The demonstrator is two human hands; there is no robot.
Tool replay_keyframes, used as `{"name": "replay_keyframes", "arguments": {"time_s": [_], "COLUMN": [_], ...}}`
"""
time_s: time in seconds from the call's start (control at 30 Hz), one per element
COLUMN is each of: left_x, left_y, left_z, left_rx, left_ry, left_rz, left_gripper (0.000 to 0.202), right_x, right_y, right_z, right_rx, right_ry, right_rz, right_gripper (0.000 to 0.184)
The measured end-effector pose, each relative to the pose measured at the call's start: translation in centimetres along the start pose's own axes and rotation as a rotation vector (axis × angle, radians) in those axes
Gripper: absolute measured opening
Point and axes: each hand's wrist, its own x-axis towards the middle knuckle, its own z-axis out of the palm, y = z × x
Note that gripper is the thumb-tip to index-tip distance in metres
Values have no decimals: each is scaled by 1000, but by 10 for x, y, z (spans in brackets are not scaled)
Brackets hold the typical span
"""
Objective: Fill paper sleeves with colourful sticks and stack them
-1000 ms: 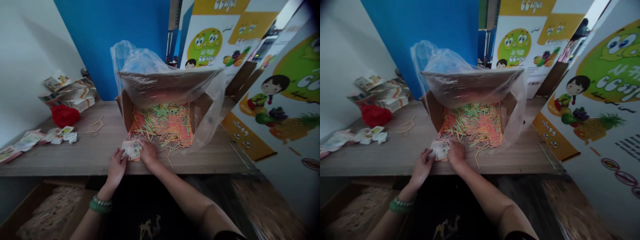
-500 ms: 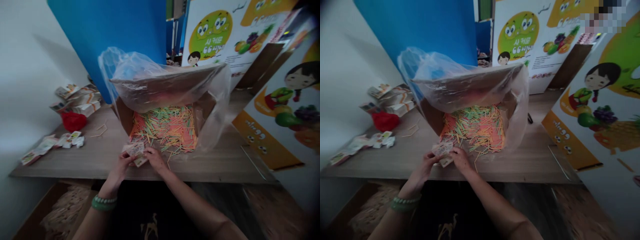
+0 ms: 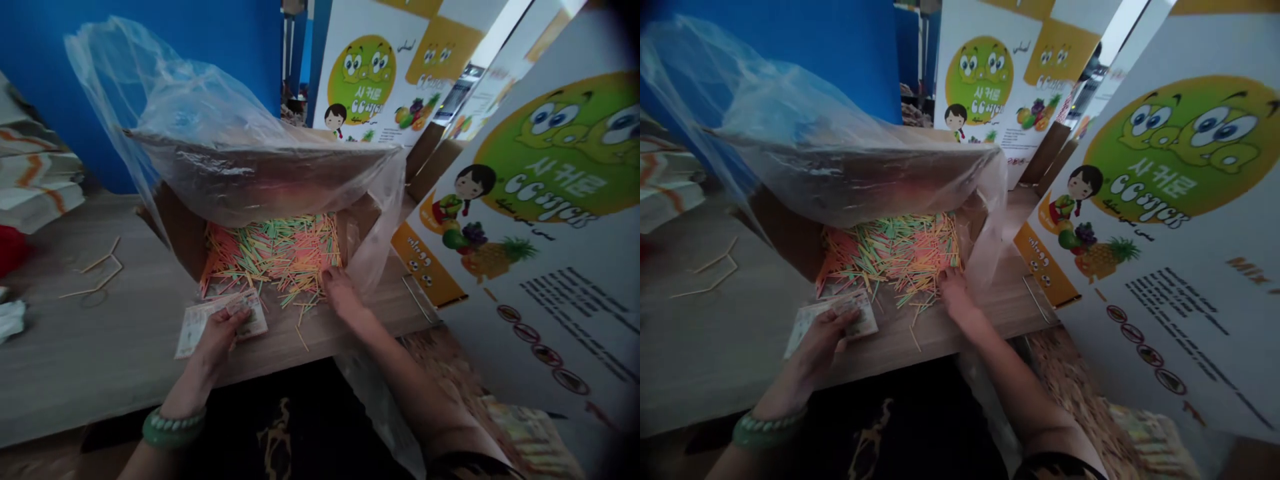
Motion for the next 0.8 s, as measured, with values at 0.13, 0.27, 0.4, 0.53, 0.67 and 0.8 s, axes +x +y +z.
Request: {"name": "replay_keyframes", "arguments": {"time_s": [0.13,0.27,0.4,0.53,0.67,0.8], "left_x": [3,7,11,6,-1,2], "left_y": [-7,-16,-19,-15,-13,-20], "left_z": [15,14,4,-4,2,5], "left_rx": [10,23,18,60,221,238], "left_ry": [-119,-162,-159,-162,-391,-356], "left_rz": [-29,-51,-48,-12,-22,19], "left_gripper": [42,43,47,43,34,30], "right_x": [11,19,23,28,34,33], "right_y": [21,25,31,39,29,-21], "right_z": [-4,1,12,20,20,23], "right_rx": [-136,-251,-132,41,231,853], "right_ry": [-28,-31,69,183,297,460], "right_rz": [-133,-207,-135,-50,10,-47], "right_gripper": [24,23,20,20,22,22]}}
